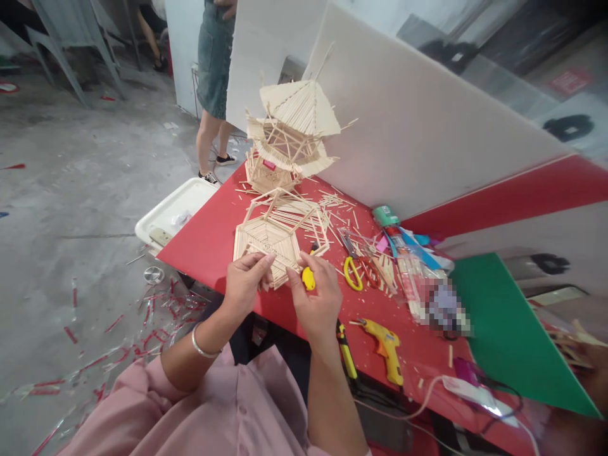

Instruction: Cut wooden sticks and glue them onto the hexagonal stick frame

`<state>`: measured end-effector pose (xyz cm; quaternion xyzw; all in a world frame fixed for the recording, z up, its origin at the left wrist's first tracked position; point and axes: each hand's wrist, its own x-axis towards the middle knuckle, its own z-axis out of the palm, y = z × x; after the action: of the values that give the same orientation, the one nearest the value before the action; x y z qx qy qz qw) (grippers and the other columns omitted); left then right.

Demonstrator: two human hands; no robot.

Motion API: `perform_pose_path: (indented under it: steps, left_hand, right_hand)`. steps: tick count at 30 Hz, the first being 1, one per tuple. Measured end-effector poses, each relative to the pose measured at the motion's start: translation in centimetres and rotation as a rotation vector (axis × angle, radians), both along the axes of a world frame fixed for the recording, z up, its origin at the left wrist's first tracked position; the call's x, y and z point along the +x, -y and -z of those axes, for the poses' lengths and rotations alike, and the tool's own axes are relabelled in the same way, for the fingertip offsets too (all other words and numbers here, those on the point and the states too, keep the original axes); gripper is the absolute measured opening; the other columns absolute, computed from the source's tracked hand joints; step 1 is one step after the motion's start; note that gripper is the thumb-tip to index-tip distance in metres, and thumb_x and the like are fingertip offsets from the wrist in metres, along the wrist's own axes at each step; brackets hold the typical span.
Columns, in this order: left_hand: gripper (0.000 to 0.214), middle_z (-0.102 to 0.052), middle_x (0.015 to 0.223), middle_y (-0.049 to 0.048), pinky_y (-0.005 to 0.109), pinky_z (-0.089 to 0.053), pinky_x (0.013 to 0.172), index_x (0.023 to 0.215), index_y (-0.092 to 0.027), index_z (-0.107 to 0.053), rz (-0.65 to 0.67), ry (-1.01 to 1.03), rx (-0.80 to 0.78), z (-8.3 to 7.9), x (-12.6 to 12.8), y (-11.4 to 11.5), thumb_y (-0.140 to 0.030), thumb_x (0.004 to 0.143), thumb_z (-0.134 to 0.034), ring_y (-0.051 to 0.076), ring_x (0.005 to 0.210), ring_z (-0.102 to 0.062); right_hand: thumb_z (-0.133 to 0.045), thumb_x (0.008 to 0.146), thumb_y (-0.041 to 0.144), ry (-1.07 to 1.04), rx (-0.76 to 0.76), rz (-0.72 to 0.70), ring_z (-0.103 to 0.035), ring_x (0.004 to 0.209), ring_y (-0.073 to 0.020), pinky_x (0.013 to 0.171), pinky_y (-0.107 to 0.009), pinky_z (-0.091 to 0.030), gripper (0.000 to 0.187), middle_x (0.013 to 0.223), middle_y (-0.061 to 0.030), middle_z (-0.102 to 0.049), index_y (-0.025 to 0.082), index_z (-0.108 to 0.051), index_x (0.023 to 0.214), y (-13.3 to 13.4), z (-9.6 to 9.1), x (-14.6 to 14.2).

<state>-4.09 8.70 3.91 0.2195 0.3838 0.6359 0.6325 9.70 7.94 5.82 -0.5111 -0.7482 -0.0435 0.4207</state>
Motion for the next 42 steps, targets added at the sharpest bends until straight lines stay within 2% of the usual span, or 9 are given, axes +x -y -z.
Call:
perform_pose_path:
  steps: [8,14,24,28,32,34,36,39,42]
  left_hand:
    - [0.037,-0.059,0.046,-0.0016,0.019,-0.034,0.033,0.069,-0.015,-0.070,-0.035,-0.056,-0.011,0.6,-0.4,0.3,-0.050,0.066,-0.081,0.007,0.034,-0.046]
    - [0.042,-0.045,0.036,-0.0056,0.017,-0.026,0.035,0.057,-0.016,-0.062,-0.105,-0.042,0.002,1.3,-0.7,-0.3,-0.051,0.070,-0.080,0.004,0.033,-0.036]
    - [0.045,-0.045,0.036,-0.0054,0.020,-0.025,0.037,0.055,-0.017,-0.060,-0.104,-0.050,-0.016,1.3,-0.8,-0.5,-0.054,0.066,-0.081,0.005,0.034,-0.035]
    - [0.049,-0.040,0.038,-0.0069,0.021,-0.025,0.041,0.051,-0.017,-0.052,-0.157,-0.154,0.016,1.8,-0.9,-0.5,-0.053,0.069,-0.080,0.004,0.037,-0.032]
    - [0.049,-0.041,0.048,-0.0066,0.022,-0.031,0.049,0.052,-0.017,-0.048,-0.337,-0.402,0.100,2.3,-1.5,-0.4,-0.048,0.070,-0.081,0.006,0.047,-0.036]
    - [0.041,-0.050,0.058,-0.0046,0.023,-0.038,0.056,0.060,-0.018,-0.054,-0.428,-0.546,0.160,2.6,-2.1,-0.5,-0.045,0.068,-0.083,0.009,0.056,-0.046]
    - [0.035,-0.062,0.077,-0.0005,0.027,-0.046,0.071,0.075,-0.019,-0.062,-0.487,-0.665,0.218,2.9,-2.7,-0.8,-0.043,0.065,-0.086,0.014,0.075,-0.058]
    - [0.048,-0.067,0.106,0.0059,0.035,-0.046,0.093,0.100,-0.020,-0.067,-0.437,-0.733,0.281,3.3,-3.5,-1.6,-0.043,0.063,-0.087,0.022,0.104,-0.061]
    - [0.046,-0.070,0.102,0.0071,0.037,-0.047,0.094,0.104,-0.020,-0.069,-0.290,-0.639,0.313,3.4,-3.6,-2.2,-0.043,0.067,-0.084,0.022,0.100,-0.064]
  right_hand:
    - [-0.064,0.091,0.032,0.003,-0.010,0.020,-0.065,0.099,-0.0229,0.092,-0.045,-0.053,0.029,0.099,-0.0075,-0.070,0.023,-0.063,0.119,0.2,-0.1,-0.2]
    - [-0.065,0.091,0.029,0.010,0.012,0.010,-0.065,0.099,-0.0222,0.092,-0.043,-0.053,0.028,0.099,-0.0078,-0.071,0.021,-0.063,0.118,0.1,0.0,-0.2]
    - [-0.065,0.090,0.028,-0.005,0.014,0.005,-0.065,0.098,-0.0217,0.091,-0.042,-0.053,0.028,0.098,-0.0075,-0.071,0.020,-0.064,0.117,0.1,-0.1,-0.2]
    - [-0.065,0.091,0.029,-0.009,0.018,0.011,-0.065,0.097,-0.0213,0.092,-0.042,-0.053,0.028,0.097,-0.0064,-0.071,0.021,-0.064,0.117,0.1,-0.1,-0.3]
    - [-0.064,0.092,0.031,-0.021,0.003,0.020,-0.065,0.100,-0.0220,0.092,-0.044,-0.053,0.028,0.100,-0.0070,-0.071,0.022,-0.063,0.118,0.2,0.0,-0.4]
    - [-0.063,0.092,0.031,-0.022,-0.003,0.020,-0.064,0.102,-0.0224,0.093,-0.044,-0.053,0.027,0.100,-0.0071,-0.071,0.022,-0.063,0.118,0.2,0.0,-0.4]
    - [-0.063,0.092,0.030,-0.022,-0.009,0.019,-0.064,0.103,-0.0228,0.094,-0.044,-0.052,0.027,0.102,-0.0077,-0.071,0.022,-0.063,0.118,0.3,0.1,-0.4]
    - [-0.063,0.092,0.030,-0.027,-0.005,0.018,-0.064,0.104,-0.0231,0.095,-0.044,-0.052,0.028,0.103,-0.0077,-0.071,0.022,-0.063,0.119,0.2,0.2,-0.3]
    - [-0.063,0.092,0.031,-0.026,0.001,0.020,-0.064,0.103,-0.0228,0.094,-0.044,-0.052,0.028,0.103,-0.0073,-0.071,0.023,-0.063,0.119,0.2,0.2,-0.3]
